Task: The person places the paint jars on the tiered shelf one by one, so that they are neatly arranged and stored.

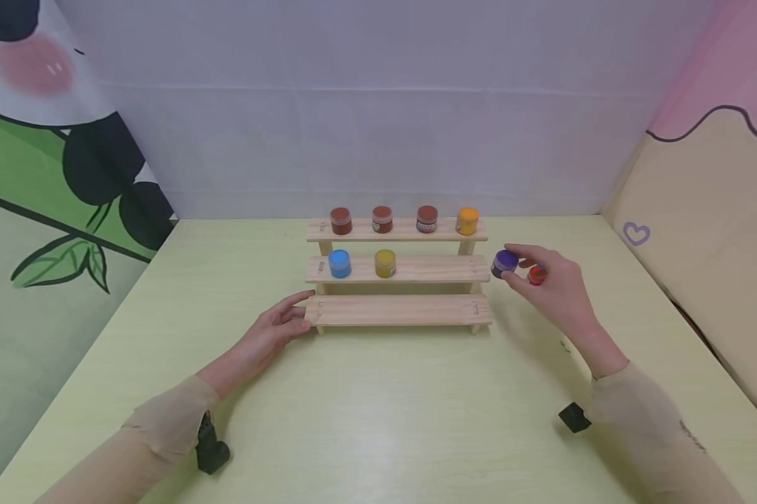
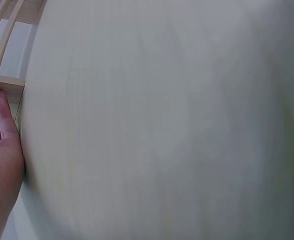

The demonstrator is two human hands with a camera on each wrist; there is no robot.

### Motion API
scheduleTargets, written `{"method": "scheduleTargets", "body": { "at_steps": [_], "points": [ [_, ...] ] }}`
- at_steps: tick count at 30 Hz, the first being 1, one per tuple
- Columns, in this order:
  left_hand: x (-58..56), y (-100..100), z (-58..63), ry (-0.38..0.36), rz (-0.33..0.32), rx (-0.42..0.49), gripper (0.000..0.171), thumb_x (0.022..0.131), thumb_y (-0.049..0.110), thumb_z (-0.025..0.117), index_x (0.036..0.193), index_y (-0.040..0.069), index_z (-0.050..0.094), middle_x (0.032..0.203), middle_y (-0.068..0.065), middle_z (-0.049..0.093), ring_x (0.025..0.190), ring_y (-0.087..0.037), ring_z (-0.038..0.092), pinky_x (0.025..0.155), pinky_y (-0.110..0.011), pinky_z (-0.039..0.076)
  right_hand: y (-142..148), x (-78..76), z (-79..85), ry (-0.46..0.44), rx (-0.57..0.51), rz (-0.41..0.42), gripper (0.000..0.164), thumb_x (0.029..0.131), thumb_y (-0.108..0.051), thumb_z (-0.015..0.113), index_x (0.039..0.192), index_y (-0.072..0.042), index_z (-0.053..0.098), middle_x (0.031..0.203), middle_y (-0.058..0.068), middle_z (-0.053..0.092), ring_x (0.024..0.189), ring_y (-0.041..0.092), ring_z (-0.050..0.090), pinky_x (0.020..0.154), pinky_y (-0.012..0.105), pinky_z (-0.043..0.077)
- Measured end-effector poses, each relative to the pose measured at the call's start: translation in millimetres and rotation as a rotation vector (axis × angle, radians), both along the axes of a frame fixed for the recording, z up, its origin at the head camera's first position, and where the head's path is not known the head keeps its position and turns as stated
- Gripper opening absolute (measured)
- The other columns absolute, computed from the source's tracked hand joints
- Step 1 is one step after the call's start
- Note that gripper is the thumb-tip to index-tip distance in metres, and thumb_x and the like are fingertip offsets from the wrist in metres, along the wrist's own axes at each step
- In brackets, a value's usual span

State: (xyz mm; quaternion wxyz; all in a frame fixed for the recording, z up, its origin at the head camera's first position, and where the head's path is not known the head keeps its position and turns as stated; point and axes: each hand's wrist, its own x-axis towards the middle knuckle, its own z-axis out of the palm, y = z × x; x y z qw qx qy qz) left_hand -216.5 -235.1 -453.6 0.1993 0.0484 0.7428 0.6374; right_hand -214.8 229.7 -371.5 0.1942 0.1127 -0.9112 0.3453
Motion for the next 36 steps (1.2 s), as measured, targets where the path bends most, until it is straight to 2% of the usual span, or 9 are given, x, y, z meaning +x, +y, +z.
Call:
{"method": "scheduleTargets", "body": {
  "at_steps": [5, 7, 10, 13, 14, 18, 26, 36],
  "points": [
    [0.0, 0, 0.1, 0.001, 0.001, 0.001, 0.066, 0.098, 0.029, 0.061, 0.156, 0.025, 0.029, 0.134, -0.003, 0.054, 0.115, -0.007, 0.058, 0.097, -0.018, 0.045, -14, -0.4, 0.2, 0.027, -0.002, 0.022, 0.041, 0.086, -0.015, 0.076, 0.127, -0.013, 0.068, 0.107, 0.010, 0.075, 0.082, 0.003, 0.055, 0.066, 0.014, 0.044],
    [0.0, 0, 0.2, 0.001, 0.003, 0.002, 0.066, 0.098, 0.029, 0.061, 0.156, 0.024, 0.029, 0.133, -0.003, 0.054, 0.114, -0.006, 0.058, 0.097, -0.017, 0.045, -19, -1.5, -0.2, 0.029, -0.005, 0.035, 0.042, 0.087, -0.015, 0.076, 0.128, -0.013, 0.067, 0.110, 0.009, 0.074, 0.090, 0.005, 0.057, 0.071, 0.016, 0.047],
    [0.2, 0, 0.4, 0.001, 0.004, 0.001, 0.066, 0.098, 0.028, 0.061, 0.156, 0.024, 0.029, 0.131, -0.002, 0.055, 0.114, -0.006, 0.058, 0.097, -0.017, 0.045, -27, -4.3, -0.7, 0.029, -0.007, 0.058, 0.044, 0.087, -0.015, 0.076, 0.129, -0.013, 0.066, 0.112, 0.009, 0.074, 0.095, 0.015, 0.062, 0.074, 0.025, 0.052],
    [0.2, 0, 0.4, -0.001, 0.004, 0.003, 0.066, 0.098, 0.028, 0.061, 0.156, 0.024, 0.029, 0.131, -0.001, 0.055, 0.114, -0.006, 0.058, 0.097, -0.018, 0.045, -37, -7.6, -0.6, 0.034, -0.001, 0.086, 0.044, 0.086, -0.015, 0.077, 0.129, -0.013, 0.066, 0.113, 0.009, 0.073, 0.097, 0.024, 0.063, 0.074, 0.029, 0.052],
    [0.2, 0, 0.5, -0.003, 0.004, 0.003, 0.066, 0.098, 0.028, 0.061, 0.156, 0.024, 0.029, 0.131, -0.001, 0.055, 0.114, -0.006, 0.058, 0.097, -0.018, 0.045, -40, -8.6, -0.3, 0.039, 0.004, 0.096, 0.044, 0.086, -0.015, 0.077, 0.129, -0.013, 0.066, 0.114, 0.009, 0.073, 0.097, 0.024, 0.064, 0.073, 0.027, 0.052],
    [0.4, 0, 0.4, -0.001, 0.004, 0.005, 0.065, 0.098, 0.028, 0.061, 0.155, 0.024, 0.030, 0.133, -0.003, 0.054, 0.114, -0.006, 0.058, 0.097, -0.018, 0.045, -52, -11.9, 0.8, 0.035, -0.004, 0.129, 0.044, 0.086, -0.015, 0.077, 0.129, -0.014, 0.066, 0.116, 0.008, 0.072, 0.097, 0.022, 0.063, 0.073, 0.025, 0.051],
    [0.0, 1, -0.2, 0.005, 0.008, 0.003, 0.065, 0.098, 0.028, 0.061, 0.156, 0.024, 0.030, 0.136, -0.007, 0.053, 0.115, -0.006, 0.058, 0.097, -0.018, 0.045, -68, -19.9, 5.0, -0.045, -0.018, 0.139, 0.043, 0.089, -0.014, 0.073, 0.131, -0.016, 0.064, 0.120, 0.008, 0.070, 0.101, 0.024, 0.063, 0.079, 0.035, 0.054],
    [-0.1, 1, -0.4, 0.012, 0.010, 0.000, 0.066, 0.098, 0.027, 0.061, 0.156, 0.023, 0.030, 0.132, -0.004, 0.055, 0.114, -0.006, 0.059, 0.096, -0.017, 0.046, -74, -33.4, 1.6, -0.084, -0.056, 0.223, 0.041, 0.090, -0.011, 0.072, 0.130, -0.013, 0.064, 0.123, 0.009, 0.069, 0.102, 0.024, 0.064, 0.084, 0.041, 0.057]
  ]
}}
